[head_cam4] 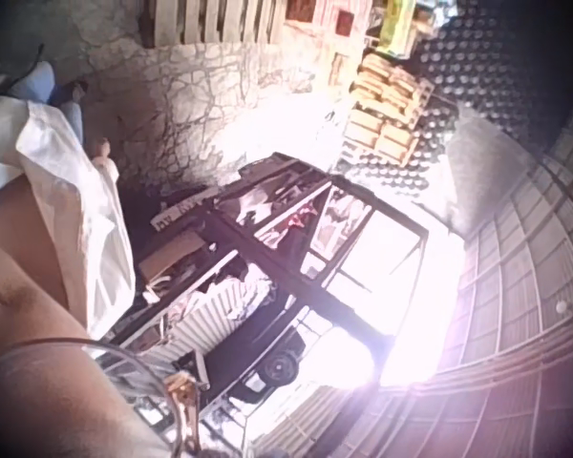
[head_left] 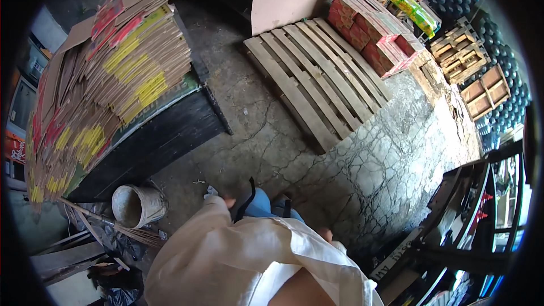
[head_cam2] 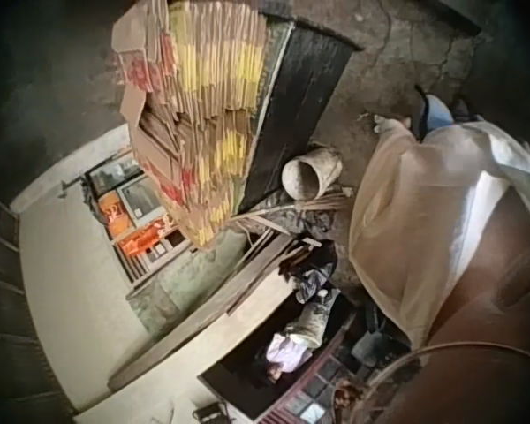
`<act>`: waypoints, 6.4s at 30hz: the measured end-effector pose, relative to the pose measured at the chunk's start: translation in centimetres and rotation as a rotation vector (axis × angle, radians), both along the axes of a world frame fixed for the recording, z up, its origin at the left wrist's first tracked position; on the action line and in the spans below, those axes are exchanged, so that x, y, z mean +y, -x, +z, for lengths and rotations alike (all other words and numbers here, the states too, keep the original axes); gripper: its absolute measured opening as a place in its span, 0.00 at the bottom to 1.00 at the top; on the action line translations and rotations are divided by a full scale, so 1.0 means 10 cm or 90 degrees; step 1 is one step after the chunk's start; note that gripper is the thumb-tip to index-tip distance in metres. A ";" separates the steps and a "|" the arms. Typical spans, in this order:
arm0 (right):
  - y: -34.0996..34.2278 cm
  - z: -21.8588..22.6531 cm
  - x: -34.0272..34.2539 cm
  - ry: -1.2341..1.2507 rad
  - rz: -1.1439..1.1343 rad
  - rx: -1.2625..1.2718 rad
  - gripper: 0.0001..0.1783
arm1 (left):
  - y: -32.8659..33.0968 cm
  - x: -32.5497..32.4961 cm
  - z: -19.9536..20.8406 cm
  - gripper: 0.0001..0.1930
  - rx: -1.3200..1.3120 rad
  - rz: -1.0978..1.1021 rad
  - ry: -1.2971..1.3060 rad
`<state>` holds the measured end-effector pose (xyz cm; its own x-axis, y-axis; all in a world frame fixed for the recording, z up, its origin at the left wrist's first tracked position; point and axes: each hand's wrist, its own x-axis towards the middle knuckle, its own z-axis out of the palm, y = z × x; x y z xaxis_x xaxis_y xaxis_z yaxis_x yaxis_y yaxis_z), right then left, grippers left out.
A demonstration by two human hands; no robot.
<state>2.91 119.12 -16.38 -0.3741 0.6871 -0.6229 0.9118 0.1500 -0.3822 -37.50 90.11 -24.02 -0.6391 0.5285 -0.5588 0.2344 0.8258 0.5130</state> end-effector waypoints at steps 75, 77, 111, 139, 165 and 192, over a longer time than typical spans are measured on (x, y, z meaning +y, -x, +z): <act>19.20 1.77 4.24 0.535 0.613 0.294 0.20 | 14.81 6.01 3.46 0.24 0.255 0.182 -0.209; 19.72 1.75 4.13 0.543 0.606 0.298 0.20 | 15.28 5.89 3.37 0.24 0.307 0.210 -0.219; 26.96 2.16 2.26 0.848 0.560 -0.011 0.43 | 21.75 4.24 4.06 0.25 0.448 0.719 -0.319; 29.00 2.32 1.02 0.899 0.927 0.165 0.20 | 23.40 3.17 4.28 0.25 0.589 0.728 -0.267; 27.67 3.34 -3.33 -0.479 1.962 0.776 0.16 | 22.38 0.28 4.41 0.25 0.758 1.088 -0.125; 29.66 3.80 -3.07 -0.207 1.669 0.640 0.32 | 21.79 0.33 4.07 0.30 0.458 1.339 -0.143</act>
